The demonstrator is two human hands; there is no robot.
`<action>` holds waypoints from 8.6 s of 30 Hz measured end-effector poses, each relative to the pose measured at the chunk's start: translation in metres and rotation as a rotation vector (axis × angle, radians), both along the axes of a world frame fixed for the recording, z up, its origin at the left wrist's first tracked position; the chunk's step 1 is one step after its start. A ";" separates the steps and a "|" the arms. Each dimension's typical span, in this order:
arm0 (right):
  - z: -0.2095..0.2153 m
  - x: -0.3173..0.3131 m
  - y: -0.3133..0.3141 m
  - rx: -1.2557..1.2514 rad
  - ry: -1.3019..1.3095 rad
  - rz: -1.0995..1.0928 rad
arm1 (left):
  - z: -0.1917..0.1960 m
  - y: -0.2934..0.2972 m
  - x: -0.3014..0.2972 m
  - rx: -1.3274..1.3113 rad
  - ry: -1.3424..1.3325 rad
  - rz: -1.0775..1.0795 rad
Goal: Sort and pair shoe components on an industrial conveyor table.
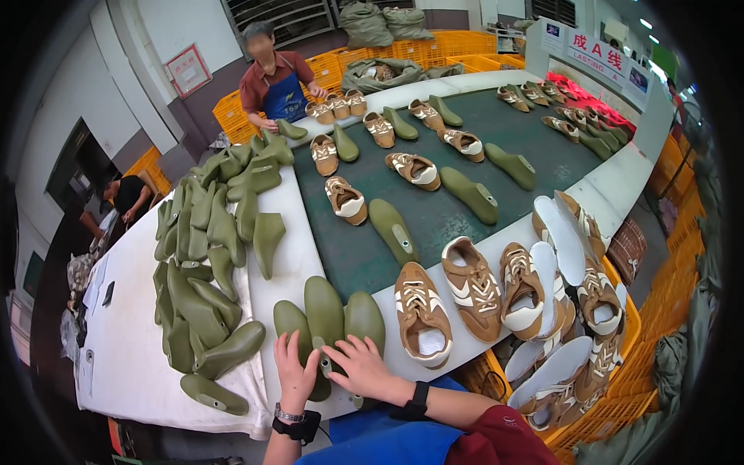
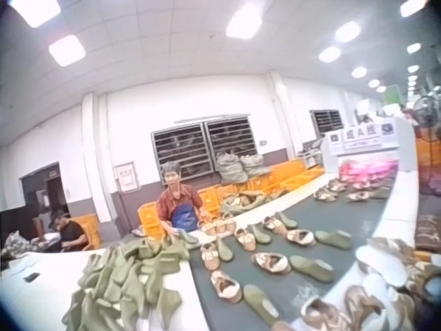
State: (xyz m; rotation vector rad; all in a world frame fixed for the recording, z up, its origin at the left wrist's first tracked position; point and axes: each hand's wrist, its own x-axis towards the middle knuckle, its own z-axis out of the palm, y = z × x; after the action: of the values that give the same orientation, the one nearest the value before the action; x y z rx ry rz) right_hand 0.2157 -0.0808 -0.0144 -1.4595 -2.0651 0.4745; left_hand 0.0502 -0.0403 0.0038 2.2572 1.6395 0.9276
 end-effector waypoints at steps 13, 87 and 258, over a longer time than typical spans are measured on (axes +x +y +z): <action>-0.007 -0.002 0.004 0.039 0.060 -0.015 | 0.008 0.006 0.008 0.111 0.249 -0.095; -0.017 -0.009 0.002 0.019 0.126 -0.025 | 0.021 0.006 0.004 0.084 0.299 -0.224; 0.093 0.135 0.013 -0.441 -0.381 0.125 | -0.036 0.022 -0.027 -0.214 -0.425 0.101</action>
State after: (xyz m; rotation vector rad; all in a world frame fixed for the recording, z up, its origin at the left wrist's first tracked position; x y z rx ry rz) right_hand 0.3508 -0.0673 0.0783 -1.7887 -2.4719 0.7929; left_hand 0.0236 -0.0180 -0.0324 1.7076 1.5793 1.1041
